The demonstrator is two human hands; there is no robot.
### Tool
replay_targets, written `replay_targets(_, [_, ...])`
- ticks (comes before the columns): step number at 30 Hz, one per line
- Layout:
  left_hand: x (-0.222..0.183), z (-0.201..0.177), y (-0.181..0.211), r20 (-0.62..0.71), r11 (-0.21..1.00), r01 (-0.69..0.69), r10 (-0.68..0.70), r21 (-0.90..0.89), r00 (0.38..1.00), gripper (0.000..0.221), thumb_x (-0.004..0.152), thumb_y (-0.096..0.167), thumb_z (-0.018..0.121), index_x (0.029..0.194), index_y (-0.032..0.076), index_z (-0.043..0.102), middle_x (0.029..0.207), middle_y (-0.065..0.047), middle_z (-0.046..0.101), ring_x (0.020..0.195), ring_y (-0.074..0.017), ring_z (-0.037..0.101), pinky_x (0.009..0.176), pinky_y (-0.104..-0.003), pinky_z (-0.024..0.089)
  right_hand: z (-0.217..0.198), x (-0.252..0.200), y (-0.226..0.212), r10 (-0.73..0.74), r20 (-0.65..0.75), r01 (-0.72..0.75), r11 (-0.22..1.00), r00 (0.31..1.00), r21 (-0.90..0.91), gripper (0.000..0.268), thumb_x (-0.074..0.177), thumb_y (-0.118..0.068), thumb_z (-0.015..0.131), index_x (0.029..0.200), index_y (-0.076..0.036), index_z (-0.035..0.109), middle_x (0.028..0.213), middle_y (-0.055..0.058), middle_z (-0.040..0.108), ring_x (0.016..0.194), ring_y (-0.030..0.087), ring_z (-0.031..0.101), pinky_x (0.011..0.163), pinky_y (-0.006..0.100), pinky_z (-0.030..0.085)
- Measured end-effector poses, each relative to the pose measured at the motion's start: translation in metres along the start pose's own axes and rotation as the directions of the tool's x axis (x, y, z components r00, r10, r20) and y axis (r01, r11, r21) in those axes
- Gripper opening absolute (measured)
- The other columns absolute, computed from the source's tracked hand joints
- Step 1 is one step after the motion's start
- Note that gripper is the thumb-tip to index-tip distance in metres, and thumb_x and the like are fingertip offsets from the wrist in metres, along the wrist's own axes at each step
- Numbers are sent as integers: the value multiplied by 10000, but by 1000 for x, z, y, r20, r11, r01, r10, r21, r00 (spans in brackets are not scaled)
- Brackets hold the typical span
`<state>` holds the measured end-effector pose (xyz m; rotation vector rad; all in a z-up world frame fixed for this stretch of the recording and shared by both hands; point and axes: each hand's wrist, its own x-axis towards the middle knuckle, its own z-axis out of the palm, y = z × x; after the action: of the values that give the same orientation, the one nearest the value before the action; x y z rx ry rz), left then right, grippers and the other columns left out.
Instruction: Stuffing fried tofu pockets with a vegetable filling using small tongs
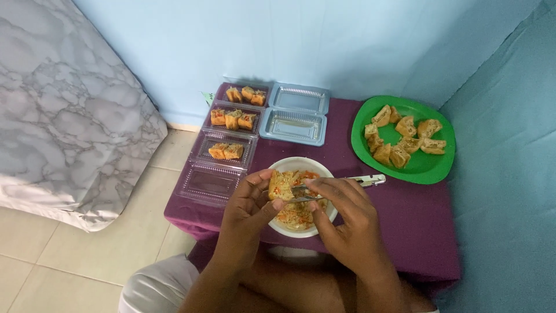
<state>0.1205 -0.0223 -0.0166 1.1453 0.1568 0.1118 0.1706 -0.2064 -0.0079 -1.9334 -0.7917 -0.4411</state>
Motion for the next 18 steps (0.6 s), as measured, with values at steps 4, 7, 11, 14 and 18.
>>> replay_targets(4, [-5,-1,-6,41,996,-78,80,-47,996,577,831,-111,679,1368,22,517,1327,-193,613,1115,-279,658,914,-364,579,-2,0,-16,-62,13,63,998,998,-32,376,814,-68,715,1190,-67,721,1246,112,705,1028,246,655,901,368,532])
replay_targets(7, [-9,-1,-7,25,998,-61,61,21,998,587,808,-84,708,1360,16,533,1308,-202,633,1098,-275,660,912,-363,585,3,-4,-17,-82,58,88,989,995,-117,453,774,-58,700,1223,-110,728,1311,120,664,1068,270,634,916,406,497])
replay_targets(11, [-16,6,-2,-12,998,-35,36,54,999,582,811,-72,711,1364,7,546,1282,-195,638,1087,-262,665,934,-382,591,3,-10,-16,-72,106,92,976,992,-196,408,783,-118,699,1188,-141,748,1283,92,645,1112,265,612,931,450,465])
replay_targets(14, [-18,8,-1,-25,1000,-10,11,30,1000,585,814,-82,697,1371,-7,539,1281,-205,645,1058,-248,667,909,-367,590,-1,-9,-18,-89,86,104,975,992,-197,437,772,-115,715,1208,-134,738,1299,90,648,1106,265,620,922,440,478])
replay_targets(18, [-17,5,-6,-28,1000,-9,9,-1,1000,606,809,-91,692,1389,-30,532,1277,-214,642,1029,-241,659,887,-351,589,-2,-11,-18,-113,84,125,980,990,-154,495,791,-107,734,1282,-130,686,1375,85,614,1096,260,618,934,431,492])
